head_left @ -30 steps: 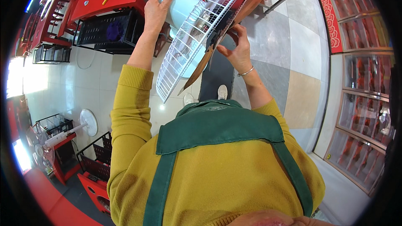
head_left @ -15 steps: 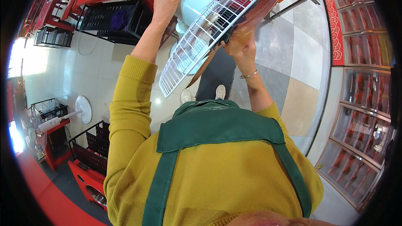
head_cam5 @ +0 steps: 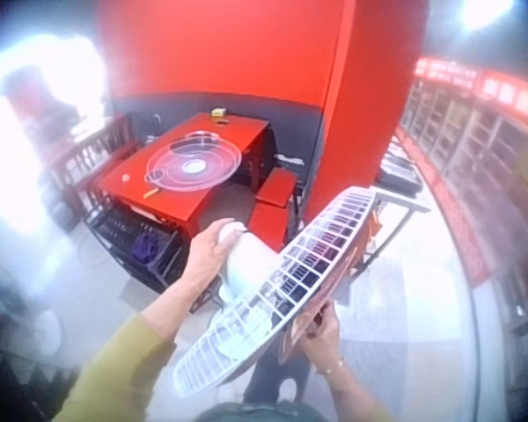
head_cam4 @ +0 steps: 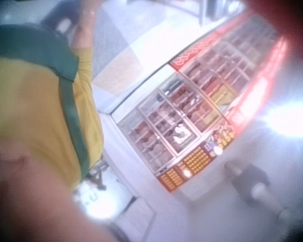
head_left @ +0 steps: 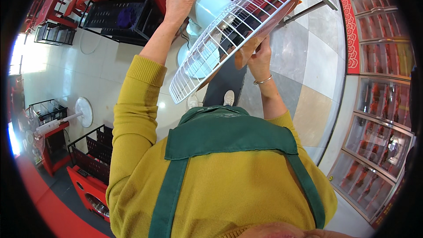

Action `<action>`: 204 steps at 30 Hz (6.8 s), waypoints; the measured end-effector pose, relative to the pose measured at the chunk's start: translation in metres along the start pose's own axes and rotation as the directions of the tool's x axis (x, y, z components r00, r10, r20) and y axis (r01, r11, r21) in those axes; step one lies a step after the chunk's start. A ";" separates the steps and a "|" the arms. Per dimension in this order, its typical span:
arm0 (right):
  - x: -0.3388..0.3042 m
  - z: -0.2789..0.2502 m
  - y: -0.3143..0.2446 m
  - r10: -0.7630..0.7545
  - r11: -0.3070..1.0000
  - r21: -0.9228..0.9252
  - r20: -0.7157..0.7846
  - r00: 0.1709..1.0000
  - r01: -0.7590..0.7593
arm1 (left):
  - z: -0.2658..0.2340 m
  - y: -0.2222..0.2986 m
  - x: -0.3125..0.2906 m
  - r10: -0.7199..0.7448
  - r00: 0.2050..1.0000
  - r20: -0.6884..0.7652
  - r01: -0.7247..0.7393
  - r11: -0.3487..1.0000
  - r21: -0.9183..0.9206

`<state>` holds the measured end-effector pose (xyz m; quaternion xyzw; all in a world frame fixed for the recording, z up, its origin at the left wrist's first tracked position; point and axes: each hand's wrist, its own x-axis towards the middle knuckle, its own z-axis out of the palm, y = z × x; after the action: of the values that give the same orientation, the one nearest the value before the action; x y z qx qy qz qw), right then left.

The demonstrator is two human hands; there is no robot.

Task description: The person assembles a standing fan by attaching the fan blade to the motor hub, securing it with a nut, and then fitting the front and rear wire cages. They use a cloth to wipe the blade and handle the components by hand, completing the assembly on a tiled floor.

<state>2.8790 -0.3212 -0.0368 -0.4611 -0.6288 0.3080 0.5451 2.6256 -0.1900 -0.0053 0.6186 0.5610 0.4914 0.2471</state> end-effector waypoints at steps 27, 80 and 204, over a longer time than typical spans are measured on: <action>0.003 0.000 0.009 -0.044 0.999 -0.025 -0.069 0.997 0.042 | -0.003 -0.004 0.013 0.116 0.992 0.049 -0.113 0.992 -0.056; -0.002 -0.004 0.023 -0.064 0.998 0.002 -0.116 0.991 0.064 | -0.022 -0.038 0.021 0.176 0.944 0.279 -0.116 0.969 -0.220; 0.010 -0.013 0.015 0.152 0.978 0.123 0.130 0.980 -0.168 | -0.005 0.002 -0.008 0.023 0.998 -0.064 -0.021 0.999 0.032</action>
<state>2.8956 -0.3079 -0.0434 -0.4535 -0.5993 0.4192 0.5094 2.6227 -0.1995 -0.0042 0.6121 0.5696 0.5051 0.2139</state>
